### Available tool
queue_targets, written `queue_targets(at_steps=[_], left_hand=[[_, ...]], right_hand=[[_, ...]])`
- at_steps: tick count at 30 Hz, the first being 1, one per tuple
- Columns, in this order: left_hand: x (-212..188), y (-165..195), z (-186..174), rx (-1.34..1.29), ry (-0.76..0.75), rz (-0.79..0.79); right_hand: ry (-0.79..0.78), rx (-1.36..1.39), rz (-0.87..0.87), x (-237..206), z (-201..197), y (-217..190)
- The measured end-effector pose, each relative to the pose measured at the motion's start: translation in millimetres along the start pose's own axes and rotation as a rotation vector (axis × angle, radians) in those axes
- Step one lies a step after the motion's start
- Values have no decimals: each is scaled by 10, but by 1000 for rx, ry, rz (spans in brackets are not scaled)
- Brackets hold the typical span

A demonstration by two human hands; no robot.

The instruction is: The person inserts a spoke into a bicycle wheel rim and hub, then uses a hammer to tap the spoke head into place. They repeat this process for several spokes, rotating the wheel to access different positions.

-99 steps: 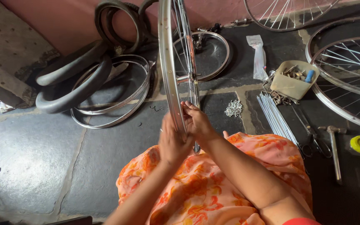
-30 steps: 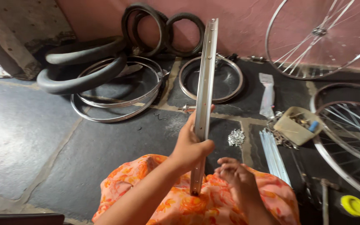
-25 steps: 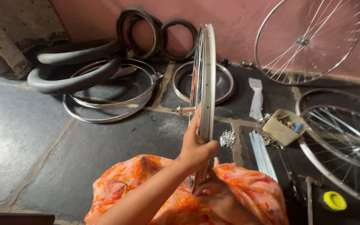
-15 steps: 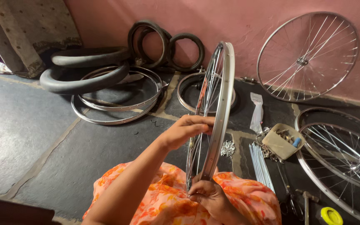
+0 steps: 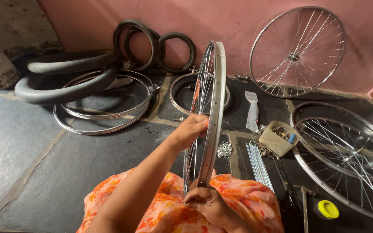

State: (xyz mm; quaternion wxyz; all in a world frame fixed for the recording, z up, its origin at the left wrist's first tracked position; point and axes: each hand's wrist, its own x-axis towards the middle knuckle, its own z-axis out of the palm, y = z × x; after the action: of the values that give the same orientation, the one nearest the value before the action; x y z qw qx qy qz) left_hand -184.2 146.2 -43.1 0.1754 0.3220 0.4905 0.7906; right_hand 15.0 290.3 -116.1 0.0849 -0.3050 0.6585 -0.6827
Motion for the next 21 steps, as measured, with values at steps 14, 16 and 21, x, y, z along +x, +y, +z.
queue_targets(at_steps=[14,16,21], left_hand=[[-387,-3,116,-113,114,28],[-392,45,142,-187,66,75],[-427,63,109,-241,36,93]], right_hand=[[10,172,78,-82,85,5],[-1,-31,153,-177,-86,-202],[419,60,-91,-117,-460,-852]])
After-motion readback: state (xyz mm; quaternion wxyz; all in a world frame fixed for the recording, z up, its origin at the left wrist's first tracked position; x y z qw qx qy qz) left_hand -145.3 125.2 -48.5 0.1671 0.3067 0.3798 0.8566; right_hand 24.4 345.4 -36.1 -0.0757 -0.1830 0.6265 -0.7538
